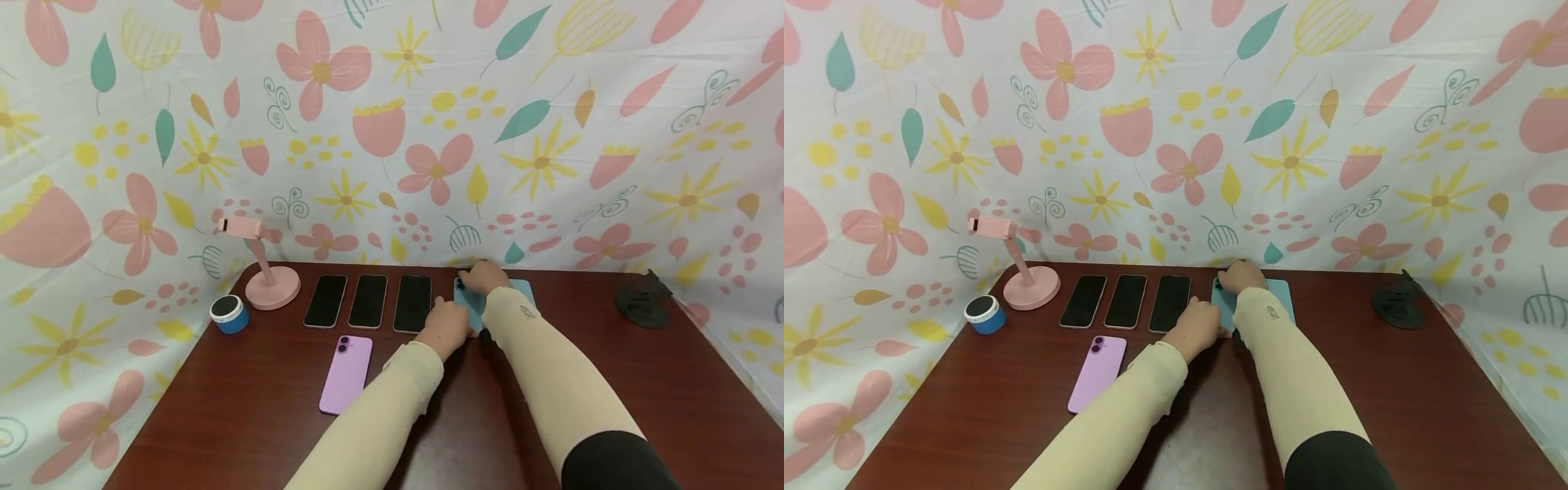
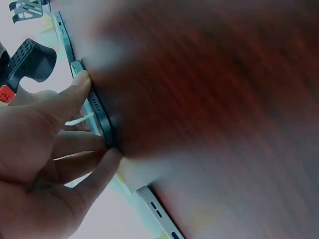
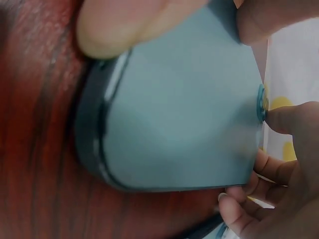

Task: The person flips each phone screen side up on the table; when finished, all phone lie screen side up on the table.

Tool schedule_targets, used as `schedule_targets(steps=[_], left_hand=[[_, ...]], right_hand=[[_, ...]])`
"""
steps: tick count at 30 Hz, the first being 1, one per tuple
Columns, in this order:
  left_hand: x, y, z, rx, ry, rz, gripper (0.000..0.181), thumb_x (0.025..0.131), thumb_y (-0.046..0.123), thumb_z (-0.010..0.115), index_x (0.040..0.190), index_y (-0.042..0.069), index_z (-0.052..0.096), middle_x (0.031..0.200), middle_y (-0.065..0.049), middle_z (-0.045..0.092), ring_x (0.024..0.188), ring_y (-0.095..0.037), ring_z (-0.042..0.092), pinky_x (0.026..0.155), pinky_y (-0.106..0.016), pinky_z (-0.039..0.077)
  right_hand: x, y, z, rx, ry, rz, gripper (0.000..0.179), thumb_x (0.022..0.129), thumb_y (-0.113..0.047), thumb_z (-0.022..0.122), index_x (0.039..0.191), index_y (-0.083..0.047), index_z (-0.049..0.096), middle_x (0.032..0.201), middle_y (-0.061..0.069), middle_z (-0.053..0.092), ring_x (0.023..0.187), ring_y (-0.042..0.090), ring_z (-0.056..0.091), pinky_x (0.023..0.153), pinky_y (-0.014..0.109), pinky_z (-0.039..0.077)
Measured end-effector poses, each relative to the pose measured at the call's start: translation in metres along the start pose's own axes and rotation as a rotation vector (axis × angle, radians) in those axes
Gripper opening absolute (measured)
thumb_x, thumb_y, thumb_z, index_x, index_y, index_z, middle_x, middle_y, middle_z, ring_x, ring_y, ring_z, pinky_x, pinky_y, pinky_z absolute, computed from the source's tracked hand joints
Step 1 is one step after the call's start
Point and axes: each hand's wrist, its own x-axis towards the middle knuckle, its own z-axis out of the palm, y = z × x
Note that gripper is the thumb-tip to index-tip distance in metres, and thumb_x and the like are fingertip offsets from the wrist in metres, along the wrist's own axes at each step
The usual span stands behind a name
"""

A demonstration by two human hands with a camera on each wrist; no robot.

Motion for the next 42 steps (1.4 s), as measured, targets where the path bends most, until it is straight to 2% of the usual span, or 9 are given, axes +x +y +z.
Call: schedule_targets(steps=[6,12,18,21,24,26,29,33,42], left_hand=[[0.000,0.004,-0.002,0.027,0.004,0.039,0.037,0.104,0.046,0.068,0.097,0.015,0.086,0.107,-0.001,0.084,0.105,-0.019,0.072,0.113,-0.032,0.046],[-0.001,0.004,-0.003,0.016,-0.010,0.064,0.039,0.105,0.047,0.067,0.091,0.015,0.084,0.103,-0.001,0.084,0.104,-0.018,0.073,0.113,-0.031,0.045],[-0.002,0.003,-0.002,-0.044,-0.021,0.035,0.041,0.106,0.048,0.066,0.106,0.012,0.084,0.115,-0.005,0.082,0.118,-0.021,0.068,0.115,-0.031,0.046],[-0.004,0.003,0.000,-0.062,-0.023,0.021,0.044,0.106,0.049,0.064,0.116,0.010,0.083,0.127,-0.007,0.079,0.124,-0.023,0.067,0.115,-0.031,0.048],[-0.005,0.004,0.001,-0.064,-0.024,0.011,0.049,0.107,0.051,0.061,0.129,0.010,0.079,0.142,-0.009,0.072,0.132,-0.026,0.065,0.116,-0.031,0.049],[-0.006,0.004,0.002,-0.067,-0.029,0.005,0.052,0.108,0.051,0.060,0.134,0.009,0.076,0.150,-0.010,0.067,0.138,-0.028,0.062,0.118,-0.032,0.049],[-0.005,0.004,0.004,-0.059,-0.044,0.006,0.055,0.109,0.051,0.057,0.141,0.009,0.071,0.157,-0.012,0.060,0.144,-0.029,0.058,0.120,-0.033,0.047],[-0.006,0.003,0.002,-0.057,-0.073,0.019,0.059,0.111,0.052,0.052,0.145,0.007,0.067,0.161,-0.013,0.057,0.148,-0.028,0.055,0.123,-0.032,0.044],[-0.008,-0.005,-0.001,-0.162,-0.084,0.107,0.064,0.112,0.040,0.055,0.168,0.016,0.037,0.169,-0.015,0.046,0.154,-0.030,0.050,0.126,-0.038,0.043]], right_hand=[[-0.006,-0.001,-0.005,-0.025,0.029,-0.014,0.049,0.110,-0.042,0.051,0.089,-0.003,0.071,0.076,0.011,0.055,0.068,0.026,0.053,0.064,0.037,0.044],[-0.020,-0.003,-0.011,0.002,0.032,-0.013,0.048,0.111,-0.040,0.048,0.118,0.001,0.071,0.116,0.023,0.066,0.080,0.030,0.055,0.073,0.041,0.046],[-0.025,0.000,-0.018,0.050,0.016,-0.020,0.044,0.111,-0.036,0.043,0.078,-0.009,0.055,0.074,0.009,0.053,0.065,0.023,0.052,0.062,0.035,0.048],[-0.024,0.005,-0.020,0.079,-0.003,-0.013,0.045,0.110,-0.035,0.043,0.070,-0.014,0.045,0.063,0.002,0.044,0.059,0.020,0.054,0.055,0.035,0.054],[-0.023,0.011,-0.021,0.133,-0.031,0.004,0.041,0.111,-0.034,0.043,0.087,-0.005,0.061,0.079,0.014,0.059,0.071,0.027,0.065,0.058,0.036,0.061],[-0.026,0.013,-0.025,0.193,-0.083,0.024,0.046,0.112,-0.034,0.041,0.124,0.003,0.066,0.115,0.028,0.066,0.095,0.038,0.072,0.067,0.039,0.065],[-0.031,0.015,-0.030,0.306,-0.175,0.075,0.060,0.115,-0.033,0.037,0.165,0.000,0.036,0.163,0.034,0.040,0.132,0.051,0.062,0.081,0.043,0.067],[-0.035,0.020,-0.036,0.414,-0.241,0.122,0.059,0.116,-0.028,0.032,0.170,-0.003,0.025,0.173,0.032,0.024,0.143,0.055,0.052,0.087,0.043,0.067],[-0.042,0.024,-0.036,0.556,-0.243,0.154,0.056,0.114,-0.013,0.035,0.169,-0.004,0.030,0.172,0.032,0.028,0.143,0.054,0.053,0.089,0.041,0.066]])
